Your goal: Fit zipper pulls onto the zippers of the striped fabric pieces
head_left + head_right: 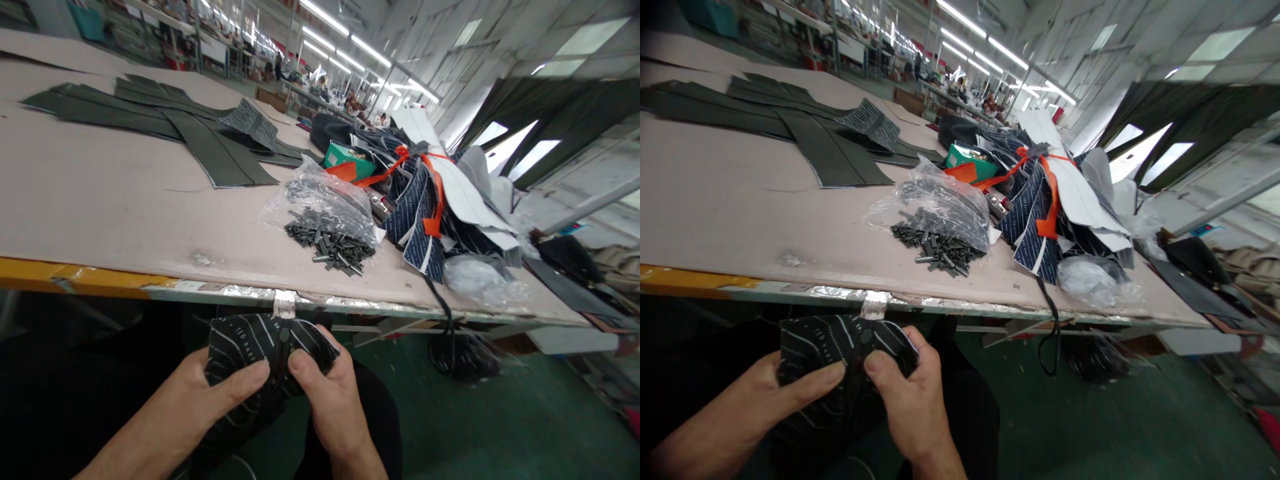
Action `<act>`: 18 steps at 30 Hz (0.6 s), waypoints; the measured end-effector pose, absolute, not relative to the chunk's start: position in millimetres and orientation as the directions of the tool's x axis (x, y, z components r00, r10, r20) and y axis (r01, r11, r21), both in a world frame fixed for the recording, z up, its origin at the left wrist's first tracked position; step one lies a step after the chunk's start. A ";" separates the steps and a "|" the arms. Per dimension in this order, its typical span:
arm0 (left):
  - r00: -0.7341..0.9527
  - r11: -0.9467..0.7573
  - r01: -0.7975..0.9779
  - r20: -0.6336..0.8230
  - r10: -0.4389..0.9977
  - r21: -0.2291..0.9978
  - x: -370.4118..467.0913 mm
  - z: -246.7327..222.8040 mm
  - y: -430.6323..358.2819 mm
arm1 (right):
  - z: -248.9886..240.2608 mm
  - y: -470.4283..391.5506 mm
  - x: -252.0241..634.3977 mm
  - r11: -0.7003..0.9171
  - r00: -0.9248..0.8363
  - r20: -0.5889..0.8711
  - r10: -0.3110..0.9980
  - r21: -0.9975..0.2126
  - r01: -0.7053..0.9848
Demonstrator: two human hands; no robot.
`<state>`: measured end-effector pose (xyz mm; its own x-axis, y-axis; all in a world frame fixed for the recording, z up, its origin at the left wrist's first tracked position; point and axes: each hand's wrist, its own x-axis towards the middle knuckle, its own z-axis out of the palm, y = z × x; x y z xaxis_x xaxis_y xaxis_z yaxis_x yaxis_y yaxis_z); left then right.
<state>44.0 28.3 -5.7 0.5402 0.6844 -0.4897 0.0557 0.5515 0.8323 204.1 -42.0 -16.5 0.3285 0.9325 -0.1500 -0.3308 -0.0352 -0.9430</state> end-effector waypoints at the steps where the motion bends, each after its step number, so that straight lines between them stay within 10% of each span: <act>1: 0.541 0.541 0.089 -0.497 0.679 0.836 40.3 -8.8 24.1 | -16.2 -46.5 206.2 -0.048 0.309 -0.141 0.941 -0.956 -0.290; 12: 0.472 0.602 0.026 -0.541 0.696 0.798 44.1 2.7 22.2 | -10.0 -49.4 205.1 -0.065 0.413 -0.158 0.897 -0.971 -0.231; 18: 0.329 0.058 0.245 -0.139 0.934 0.968 64.5 32.6 58.3 | 24.8 -5.4 225.4 -0.032 0.485 0.078 0.871 -0.976 0.216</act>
<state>64.5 58.3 32.6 0.3290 0.9341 -0.1388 0.2449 0.0575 0.9678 225.4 -5.4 24.8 0.4850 0.8710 0.0783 0.2157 -0.0324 -0.9759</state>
